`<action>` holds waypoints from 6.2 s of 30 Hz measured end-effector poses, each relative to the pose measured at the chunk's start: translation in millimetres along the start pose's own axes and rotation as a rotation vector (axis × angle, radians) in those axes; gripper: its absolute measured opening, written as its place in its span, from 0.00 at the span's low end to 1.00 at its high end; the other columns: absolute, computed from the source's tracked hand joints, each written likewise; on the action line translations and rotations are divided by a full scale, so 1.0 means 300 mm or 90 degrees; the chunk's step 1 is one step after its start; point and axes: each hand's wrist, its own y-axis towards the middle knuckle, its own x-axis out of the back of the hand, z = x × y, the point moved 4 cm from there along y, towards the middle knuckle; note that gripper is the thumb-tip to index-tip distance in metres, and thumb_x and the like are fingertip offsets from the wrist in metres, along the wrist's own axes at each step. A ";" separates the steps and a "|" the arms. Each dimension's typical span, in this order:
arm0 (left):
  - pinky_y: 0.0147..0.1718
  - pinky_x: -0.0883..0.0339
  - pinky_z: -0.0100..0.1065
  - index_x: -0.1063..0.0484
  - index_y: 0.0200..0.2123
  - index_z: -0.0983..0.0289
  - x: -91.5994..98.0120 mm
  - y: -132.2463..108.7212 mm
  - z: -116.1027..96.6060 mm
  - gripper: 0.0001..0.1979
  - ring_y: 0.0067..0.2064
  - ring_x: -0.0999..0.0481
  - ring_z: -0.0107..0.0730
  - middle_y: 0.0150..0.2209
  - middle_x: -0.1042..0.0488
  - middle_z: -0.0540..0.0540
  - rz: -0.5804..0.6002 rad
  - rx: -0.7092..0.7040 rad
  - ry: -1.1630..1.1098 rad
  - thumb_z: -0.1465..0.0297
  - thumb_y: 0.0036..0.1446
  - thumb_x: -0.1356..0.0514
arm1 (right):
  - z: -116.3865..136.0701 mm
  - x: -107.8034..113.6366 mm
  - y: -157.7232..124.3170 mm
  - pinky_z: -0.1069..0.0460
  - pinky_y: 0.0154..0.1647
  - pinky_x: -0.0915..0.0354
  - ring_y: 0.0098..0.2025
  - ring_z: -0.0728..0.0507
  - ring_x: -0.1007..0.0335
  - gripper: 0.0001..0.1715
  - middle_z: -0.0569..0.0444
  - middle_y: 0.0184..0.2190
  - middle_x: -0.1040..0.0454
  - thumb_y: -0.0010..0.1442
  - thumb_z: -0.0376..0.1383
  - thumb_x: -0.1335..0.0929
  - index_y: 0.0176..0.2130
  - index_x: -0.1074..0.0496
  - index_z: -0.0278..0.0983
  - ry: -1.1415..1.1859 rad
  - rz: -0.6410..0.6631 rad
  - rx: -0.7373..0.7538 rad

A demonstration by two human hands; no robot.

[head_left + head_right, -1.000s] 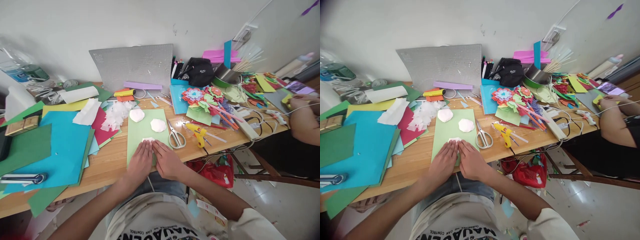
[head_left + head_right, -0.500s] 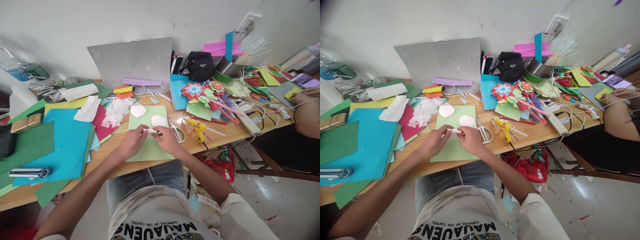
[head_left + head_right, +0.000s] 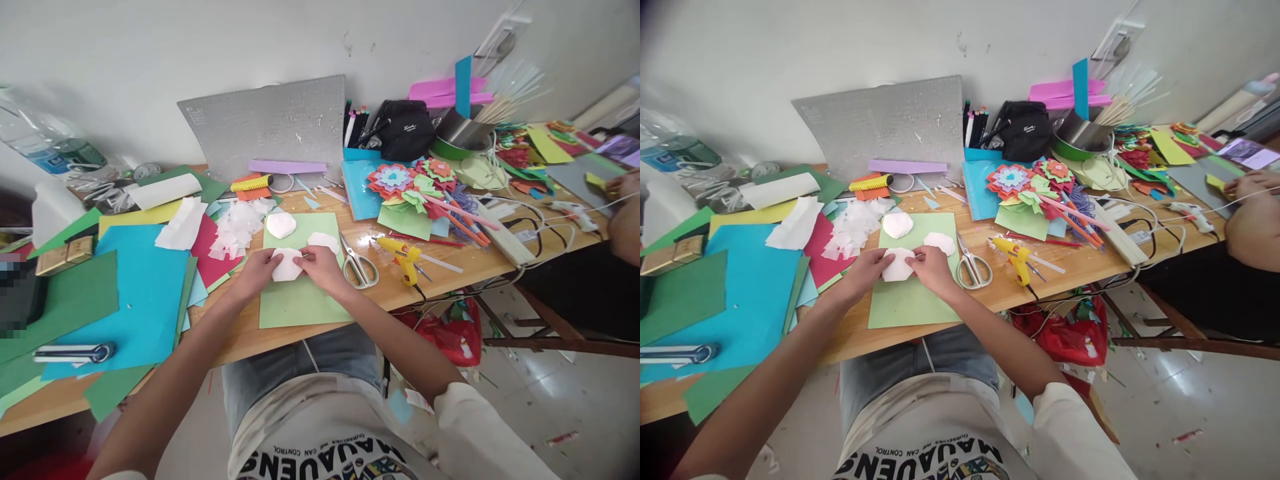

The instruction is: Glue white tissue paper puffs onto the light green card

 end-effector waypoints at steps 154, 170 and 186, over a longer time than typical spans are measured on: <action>0.58 0.32 0.46 0.34 0.60 0.74 -0.076 -0.169 0.026 0.27 0.62 0.30 0.49 0.60 0.31 0.72 -0.088 -0.498 0.791 0.85 0.59 0.54 | 0.198 0.384 -0.295 0.49 0.35 0.32 0.30 0.44 0.27 0.21 0.50 0.33 0.21 0.56 0.52 0.28 0.38 0.22 0.37 -0.076 -0.108 0.164; 0.57 0.38 0.51 0.32 0.57 0.73 -0.103 -0.182 -0.011 0.23 0.61 0.33 0.55 0.60 0.32 0.73 -0.074 -0.382 0.757 0.62 0.70 0.52 | 0.141 0.254 -0.209 0.52 0.27 0.41 0.25 0.50 0.34 0.24 0.48 0.33 0.20 0.51 0.53 0.26 0.35 0.24 0.34 0.012 0.001 0.087; 0.67 0.52 0.54 0.48 0.69 0.70 -0.109 -0.039 0.063 0.28 0.73 0.58 0.52 0.72 0.56 0.70 -0.007 -0.395 0.620 0.61 0.72 0.57 | 0.128 0.291 -0.214 0.51 0.27 0.45 0.24 0.49 0.37 0.22 0.54 0.23 0.27 0.51 0.50 0.25 0.35 0.25 0.34 0.063 -0.024 0.068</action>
